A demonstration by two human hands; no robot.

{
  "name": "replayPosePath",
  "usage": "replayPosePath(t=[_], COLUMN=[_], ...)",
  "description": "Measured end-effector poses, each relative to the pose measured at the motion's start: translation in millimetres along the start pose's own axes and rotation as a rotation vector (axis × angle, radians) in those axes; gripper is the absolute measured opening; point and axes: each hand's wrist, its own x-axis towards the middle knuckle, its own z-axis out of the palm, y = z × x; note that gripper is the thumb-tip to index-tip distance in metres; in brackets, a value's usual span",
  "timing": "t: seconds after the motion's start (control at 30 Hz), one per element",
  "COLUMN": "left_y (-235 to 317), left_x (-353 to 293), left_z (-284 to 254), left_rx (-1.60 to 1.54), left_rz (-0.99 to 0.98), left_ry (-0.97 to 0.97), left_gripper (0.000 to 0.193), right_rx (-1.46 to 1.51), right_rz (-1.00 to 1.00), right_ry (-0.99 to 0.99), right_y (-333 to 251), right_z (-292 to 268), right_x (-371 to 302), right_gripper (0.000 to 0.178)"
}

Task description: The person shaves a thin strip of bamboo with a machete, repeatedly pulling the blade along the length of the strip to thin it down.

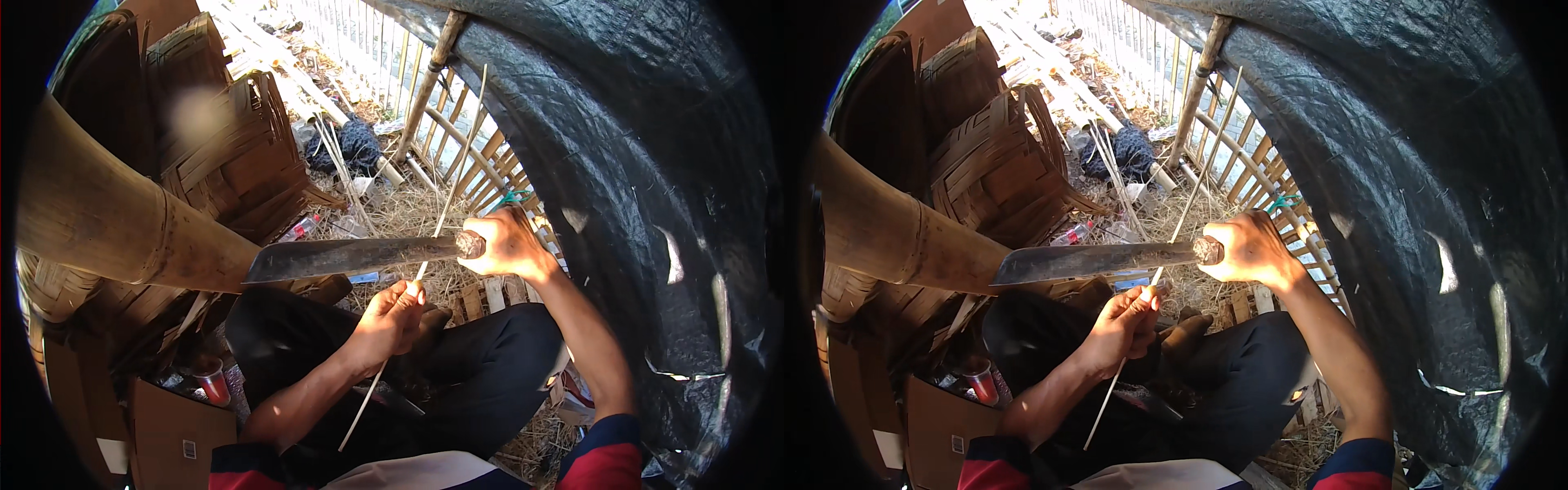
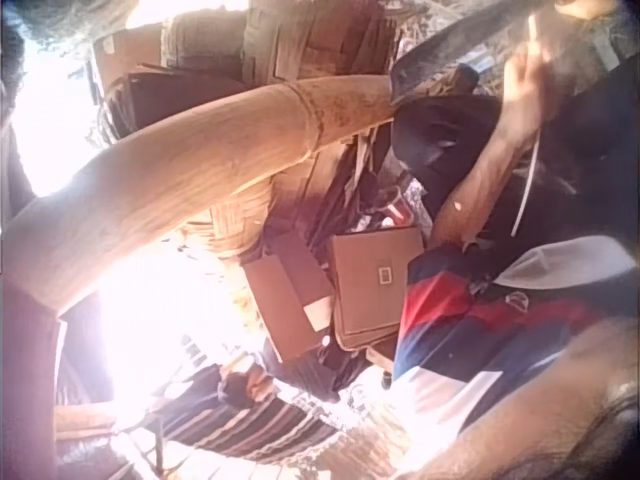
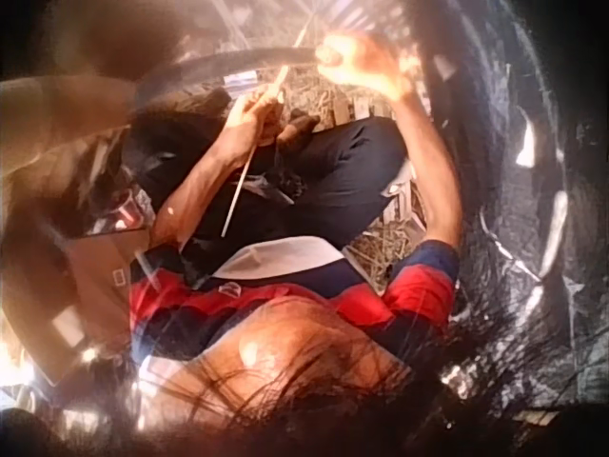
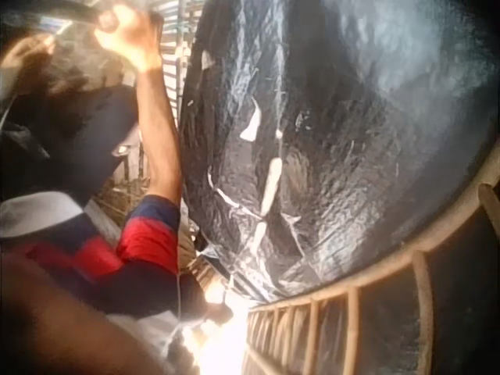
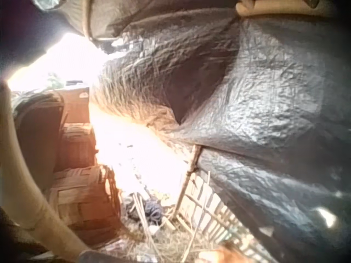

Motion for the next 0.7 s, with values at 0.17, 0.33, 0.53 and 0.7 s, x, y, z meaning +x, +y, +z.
replayPosePath(t=[0.17,0.33,0.53,0.7], left_y=[7,8,0,-3], left_x=[0,-4,-4,-6], left_z=[4,1,4,4], left_rx=[-0.034,-0.038,0.017,0.05], left_rz=[-0.014,-0.023,-0.086,-0.121], left_ry=[0.006,-0.011,0.032,0.023], left_gripper=[0.02,0.02,0.018,0.016], right_rx=[0.053,-0.049,-0.108,-0.072], right_rz=[0.026,0.236,0.213,0.162], right_ry=[-0.007,0.059,0.05,-0.044], right_y=[16,44,33,18], right_z=[-5,-4,-8,-1], right_x=[-6,-31,-34,-17], right_gripper=[0.023,0.027,0.022,0.029])
